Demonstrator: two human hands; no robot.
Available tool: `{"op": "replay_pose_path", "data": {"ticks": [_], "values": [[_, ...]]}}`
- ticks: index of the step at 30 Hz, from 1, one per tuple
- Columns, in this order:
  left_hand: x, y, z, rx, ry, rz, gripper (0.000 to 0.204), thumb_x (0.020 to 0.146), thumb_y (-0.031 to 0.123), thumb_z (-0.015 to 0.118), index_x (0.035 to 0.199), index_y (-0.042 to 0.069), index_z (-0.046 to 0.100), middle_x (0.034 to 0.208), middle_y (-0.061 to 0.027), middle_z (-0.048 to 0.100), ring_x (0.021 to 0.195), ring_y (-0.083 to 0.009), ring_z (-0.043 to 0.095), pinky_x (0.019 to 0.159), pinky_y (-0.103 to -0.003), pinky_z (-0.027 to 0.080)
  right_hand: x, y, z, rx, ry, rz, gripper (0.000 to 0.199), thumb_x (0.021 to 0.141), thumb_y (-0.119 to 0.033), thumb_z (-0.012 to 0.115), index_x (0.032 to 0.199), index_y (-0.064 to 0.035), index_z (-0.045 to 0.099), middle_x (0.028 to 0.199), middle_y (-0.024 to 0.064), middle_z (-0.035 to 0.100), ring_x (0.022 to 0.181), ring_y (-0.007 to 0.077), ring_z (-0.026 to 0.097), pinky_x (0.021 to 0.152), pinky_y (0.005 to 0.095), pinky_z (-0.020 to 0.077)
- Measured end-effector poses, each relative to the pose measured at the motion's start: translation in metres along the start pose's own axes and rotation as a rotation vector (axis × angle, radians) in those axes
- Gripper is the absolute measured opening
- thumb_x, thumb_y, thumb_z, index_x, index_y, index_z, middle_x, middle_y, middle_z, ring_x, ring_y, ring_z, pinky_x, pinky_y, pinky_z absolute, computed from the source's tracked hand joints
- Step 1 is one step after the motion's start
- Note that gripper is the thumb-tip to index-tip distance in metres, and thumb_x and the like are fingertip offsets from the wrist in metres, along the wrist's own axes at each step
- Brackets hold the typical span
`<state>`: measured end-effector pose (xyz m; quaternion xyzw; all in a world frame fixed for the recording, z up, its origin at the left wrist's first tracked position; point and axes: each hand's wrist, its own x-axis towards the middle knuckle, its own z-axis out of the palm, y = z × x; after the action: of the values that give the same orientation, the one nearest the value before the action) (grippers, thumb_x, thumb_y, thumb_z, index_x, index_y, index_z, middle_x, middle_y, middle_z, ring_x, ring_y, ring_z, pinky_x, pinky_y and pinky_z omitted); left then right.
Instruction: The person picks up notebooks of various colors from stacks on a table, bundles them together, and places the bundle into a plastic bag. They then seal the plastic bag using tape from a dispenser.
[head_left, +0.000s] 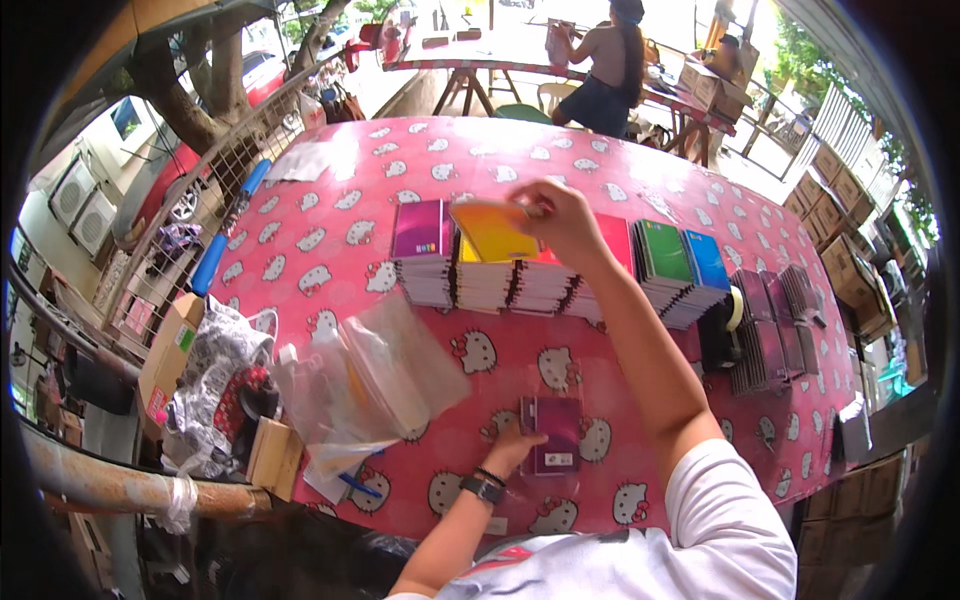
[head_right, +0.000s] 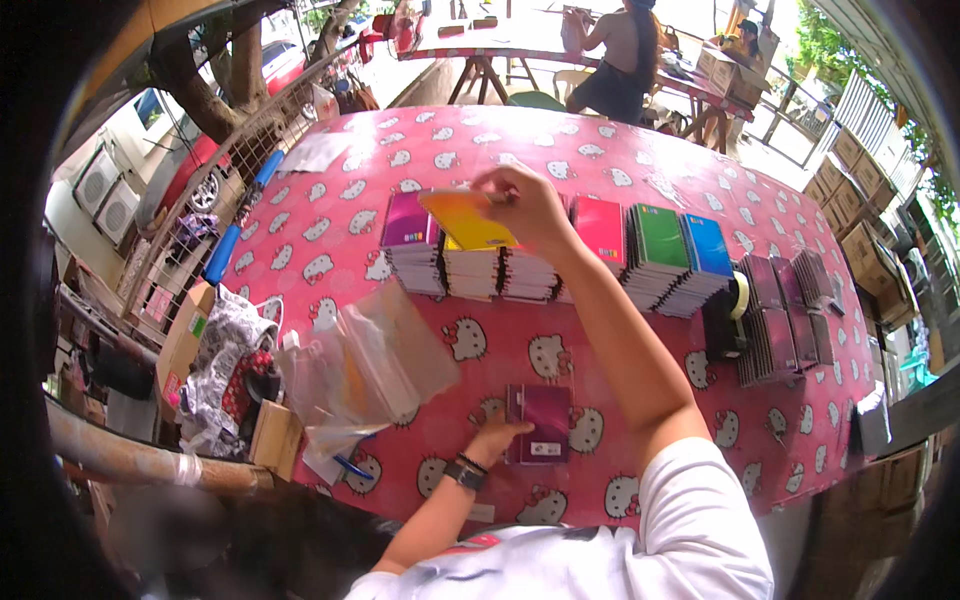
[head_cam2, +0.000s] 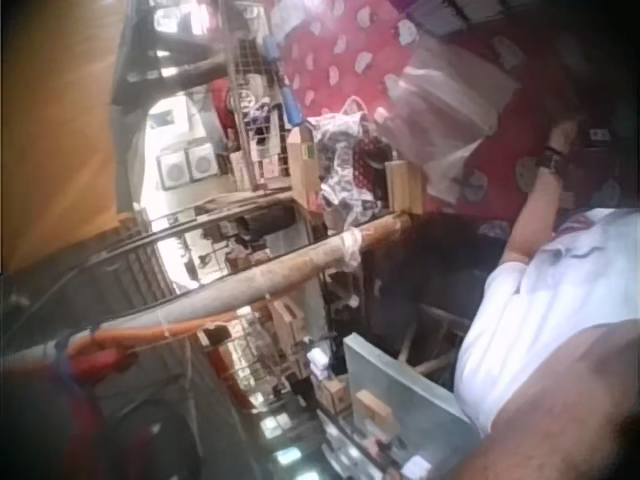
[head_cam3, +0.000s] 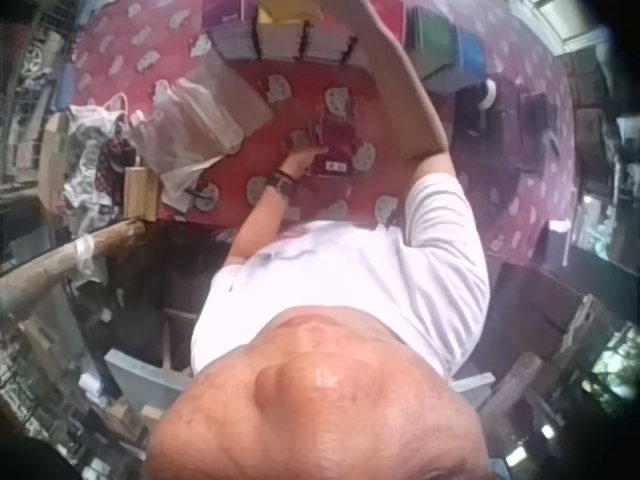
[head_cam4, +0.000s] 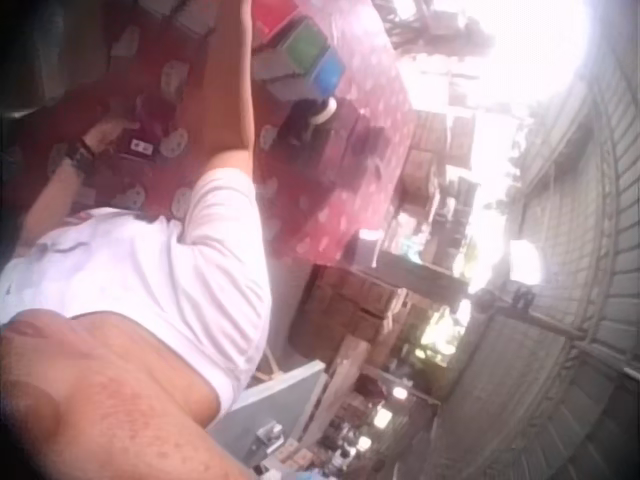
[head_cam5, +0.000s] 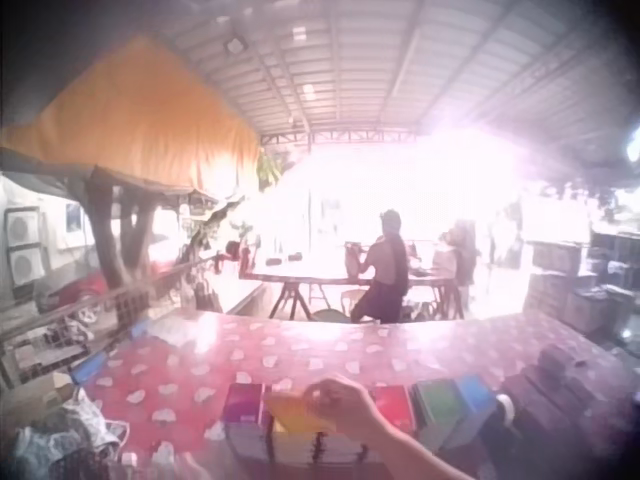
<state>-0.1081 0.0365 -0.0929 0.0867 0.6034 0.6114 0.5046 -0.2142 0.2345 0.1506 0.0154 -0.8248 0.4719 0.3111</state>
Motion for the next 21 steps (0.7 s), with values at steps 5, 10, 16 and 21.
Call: {"op": "replay_pose_path", "data": {"ticks": [5, 10, 16, 21], "values": [[0.012, -0.006, -0.003, -0.018, -0.050, 0.206, 0.048, 0.089, 0.035, 0.051, 0.123, 0.000, 0.049, 0.120, -0.0106, 0.055, 0.108, -0.0179, 0.053, 0.091, -0.032, 0.043, -0.184, -0.007, -0.013, -0.011, -0.100, -0.073, 0.035, 0.052, 0.021, 0.053, 0.077, -0.0030, 0.056, 0.082, 0.0058, 0.054, 0.089, 0.0260, 0.056, 0.102, 0.0465, 0.0358], [0.001, 0.025, 0.001, -0.589, -0.338, -0.069, 0.056, 0.090, 0.045, 0.049, 0.125, 0.002, 0.043, 0.118, -0.0098, 0.056, 0.105, -0.0221, 0.057, 0.088, -0.035, 0.046, -0.325, 0.040, -0.011, 0.039, -0.348, 0.305, 0.034, 0.053, 0.016, 0.057, 0.079, -0.0057, 0.058, 0.094, 0.0114, 0.052, 0.105, 0.0313, 0.049, 0.090, 0.0431, 0.0396], [0.005, 0.009, -0.006, -0.109, -0.037, -0.033, 0.044, 0.072, 0.003, 0.070, 0.112, -0.003, 0.053, 0.103, -0.0112, 0.063, 0.094, -0.0204, 0.061, 0.082, -0.031, 0.048, -0.233, 0.016, -0.031, -0.386, -0.659, 0.057, 0.024, 0.056, 0.001, 0.064, 0.075, -0.0117, 0.061, 0.086, 0.0046, 0.058, 0.097, 0.0281, 0.048, 0.087, 0.0446, 0.0379], [-0.003, 0.016, 0.007, -0.009, -0.053, 0.005, 0.044, 0.072, 0.005, 0.072, 0.111, -0.004, 0.052, 0.104, -0.0115, 0.062, 0.092, -0.0215, 0.062, 0.080, -0.033, 0.049, -0.068, 0.101, -0.057, -0.598, 0.084, -0.133, 0.022, 0.075, -0.014, 0.060, 0.096, -0.0070, 0.061, 0.093, 0.0108, 0.063, 0.095, 0.0326, 0.054, 0.077, 0.0446, 0.0438]]}}
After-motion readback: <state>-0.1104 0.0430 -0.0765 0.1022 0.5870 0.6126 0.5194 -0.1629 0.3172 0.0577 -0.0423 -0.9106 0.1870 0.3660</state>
